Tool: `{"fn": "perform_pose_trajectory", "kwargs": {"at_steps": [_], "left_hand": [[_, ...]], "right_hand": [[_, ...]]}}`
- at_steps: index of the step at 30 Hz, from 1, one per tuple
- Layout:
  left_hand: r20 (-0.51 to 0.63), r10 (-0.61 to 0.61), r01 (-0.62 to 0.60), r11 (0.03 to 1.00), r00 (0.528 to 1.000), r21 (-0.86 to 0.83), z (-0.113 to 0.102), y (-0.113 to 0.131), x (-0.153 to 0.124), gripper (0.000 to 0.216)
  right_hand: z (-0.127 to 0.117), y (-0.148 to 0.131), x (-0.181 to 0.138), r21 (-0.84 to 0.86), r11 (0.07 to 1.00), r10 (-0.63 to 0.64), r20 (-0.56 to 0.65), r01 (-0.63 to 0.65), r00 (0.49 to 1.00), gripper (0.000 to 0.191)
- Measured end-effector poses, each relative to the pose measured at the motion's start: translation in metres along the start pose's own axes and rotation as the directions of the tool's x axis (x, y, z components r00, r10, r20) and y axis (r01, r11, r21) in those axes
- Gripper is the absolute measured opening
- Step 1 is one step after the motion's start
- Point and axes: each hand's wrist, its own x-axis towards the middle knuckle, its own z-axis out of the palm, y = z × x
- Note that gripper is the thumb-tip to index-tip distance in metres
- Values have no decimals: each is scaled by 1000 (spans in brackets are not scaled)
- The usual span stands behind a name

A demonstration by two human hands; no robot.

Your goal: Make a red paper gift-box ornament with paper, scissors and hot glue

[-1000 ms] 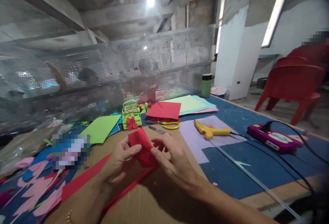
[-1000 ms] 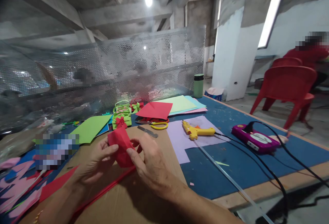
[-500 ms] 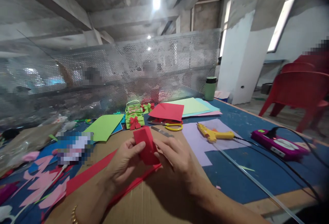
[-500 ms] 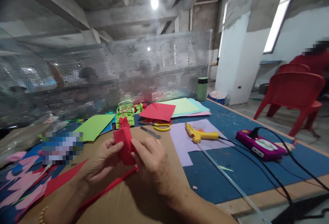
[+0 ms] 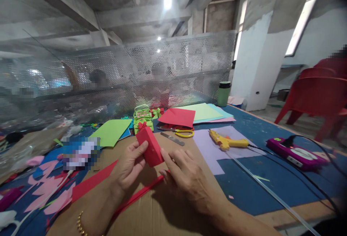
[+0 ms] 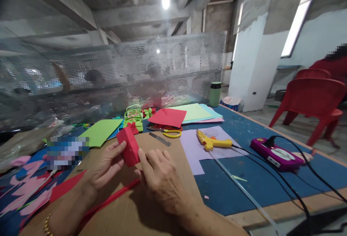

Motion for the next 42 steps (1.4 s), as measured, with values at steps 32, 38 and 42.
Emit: {"fn": "perform_pose_trajectory", "kwargs": {"at_steps": [32, 38, 42], "left_hand": [[26, 41, -47, 950, 999, 310, 7, -15, -15, 31], [52, 34, -51, 927, 998, 370, 4, -11, -16, 33], [60, 151, -159, 827, 987, 539, -3, -6, -12, 33]], "right_hand": [[6, 4, 8, 101, 995, 15, -87, -6, 996, 14], [-7, -1, 10, 6, 1000, -22, -92, 22, 995, 25], [-49, -4, -24, 195, 977, 64, 128, -88, 990, 21]]}}
